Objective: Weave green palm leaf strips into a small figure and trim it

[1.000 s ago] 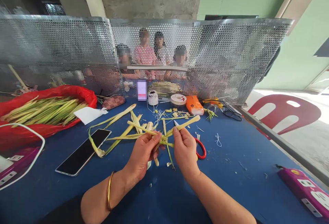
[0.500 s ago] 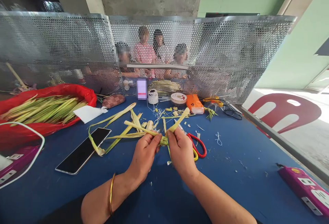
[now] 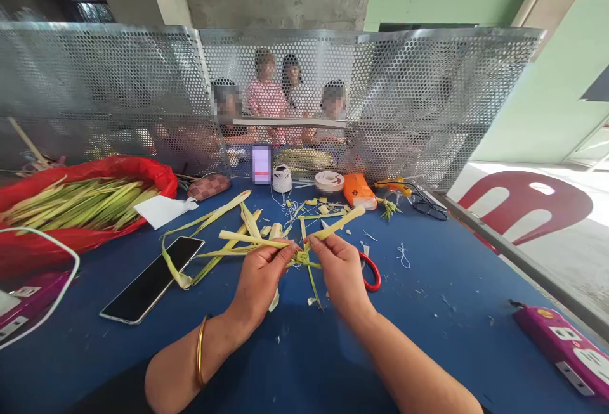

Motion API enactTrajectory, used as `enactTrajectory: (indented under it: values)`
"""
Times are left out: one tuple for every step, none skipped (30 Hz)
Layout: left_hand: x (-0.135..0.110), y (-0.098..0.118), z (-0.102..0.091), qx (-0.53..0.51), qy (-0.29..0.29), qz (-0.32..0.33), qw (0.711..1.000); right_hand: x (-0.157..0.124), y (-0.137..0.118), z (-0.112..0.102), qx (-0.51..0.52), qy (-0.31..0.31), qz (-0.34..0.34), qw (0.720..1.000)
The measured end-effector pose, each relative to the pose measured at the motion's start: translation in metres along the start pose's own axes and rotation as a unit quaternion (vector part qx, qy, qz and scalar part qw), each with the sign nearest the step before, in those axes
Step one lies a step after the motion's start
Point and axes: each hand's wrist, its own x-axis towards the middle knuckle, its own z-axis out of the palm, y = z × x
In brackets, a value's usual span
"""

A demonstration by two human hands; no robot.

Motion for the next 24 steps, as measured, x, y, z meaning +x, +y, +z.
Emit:
enactTrajectory:
  values:
    - [0.000,0.000,0.000,-0.002,0.005,0.000,1.000,-0.001,-0.002,0.001,0.003,-0.010,0.003,1.000]
    - [0.000,0.000,-0.001,-0.004,0.009,-0.004,1.000,-0.002,-0.003,0.002,0.002,-0.020,-0.001,1.000]
    - [0.000,0.000,0.000,-0.008,0.010,-0.014,1.000,-0.002,-0.003,0.003,-0.001,-0.030,-0.007,1.000]
    - [0.000,0.000,0.000,-0.015,0.006,-0.028,0.999,-0.003,-0.003,0.004,-0.002,-0.037,-0.015,0.999]
    - [-0.001,0.001,0.000,-0.027,-0.002,-0.044,0.999,-0.004,-0.001,0.005,-0.001,-0.039,-0.022,0.999]
    - [-0.002,0.002,0.001,-0.041,-0.010,-0.060,0.997,-0.004,0.000,0.006,0.004,-0.035,-0.026,0.999]
    - [-0.002,0.003,0.002,-0.056,-0.016,-0.073,0.996,-0.004,0.002,0.007,0.011,-0.031,-0.029,0.999]
    - [-0.003,0.003,0.003,-0.068,-0.017,-0.081,0.994,-0.005,0.004,0.008,0.020,-0.027,-0.030,0.999]
    - [-0.003,0.002,0.004,-0.075,-0.015,-0.086,0.993,-0.005,0.005,0.009,0.027,-0.026,-0.031,0.999]
    - [-0.003,0.001,0.004,-0.075,-0.011,-0.085,0.994,-0.006,0.006,0.010,0.033,-0.027,-0.032,0.999]
    - [-0.004,0.000,0.005,-0.066,-0.006,-0.080,0.995,-0.007,0.007,0.010,0.037,-0.031,-0.033,0.998]
    - [-0.004,-0.002,0.005,-0.052,-0.004,-0.071,0.996,-0.009,0.007,0.011,0.039,-0.032,-0.032,0.998]
    - [-0.004,-0.004,0.005,-0.037,-0.003,-0.058,0.998,-0.010,0.007,0.011,0.037,-0.029,-0.028,0.998]
    - [-0.004,-0.005,0.005,-0.021,-0.003,-0.045,0.999,-0.011,0.007,0.011,0.032,-0.023,-0.024,0.999]
    - [-0.004,-0.006,0.004,-0.003,-0.002,-0.031,1.000,-0.012,0.007,0.011,0.028,-0.013,-0.020,0.999]
    - [-0.004,-0.006,0.004,0.015,0.002,-0.018,1.000,-0.013,0.008,0.011,0.026,-0.002,-0.018,1.000]
    - [-0.004,-0.006,0.003,0.032,0.005,-0.005,0.999,-0.013,0.009,0.011,0.026,0.008,-0.018,0.999]
    - [-0.004,-0.005,0.002,0.046,0.008,0.007,0.999,-0.013,0.010,0.011,0.029,0.017,-0.022,0.999]
    - [-0.004,-0.003,0.002,0.055,0.008,0.020,0.998,-0.013,0.011,0.011,0.033,0.025,-0.026,0.999]
    - [-0.004,-0.001,0.001,0.060,0.005,0.031,0.998,-0.012,0.012,0.011,0.036,0.032,-0.030,0.998]
    - [-0.004,0.001,0.001,0.060,-0.002,0.040,0.997,-0.011,0.012,0.011,0.035,0.037,-0.032,0.998]
    - [-0.004,0.002,0.001,0.057,-0.010,0.045,0.997,-0.011,0.012,0.011,0.034,0.041,-0.034,0.998]
    - [-0.004,0.004,0.000,0.055,-0.018,0.048,0.997,-0.010,0.012,0.011,0.035,0.045,-0.034,0.998]
    - [-0.003,0.005,0.000,0.054,-0.024,0.048,0.997,-0.010,0.012,0.012,0.038,0.047,-0.032,0.998]
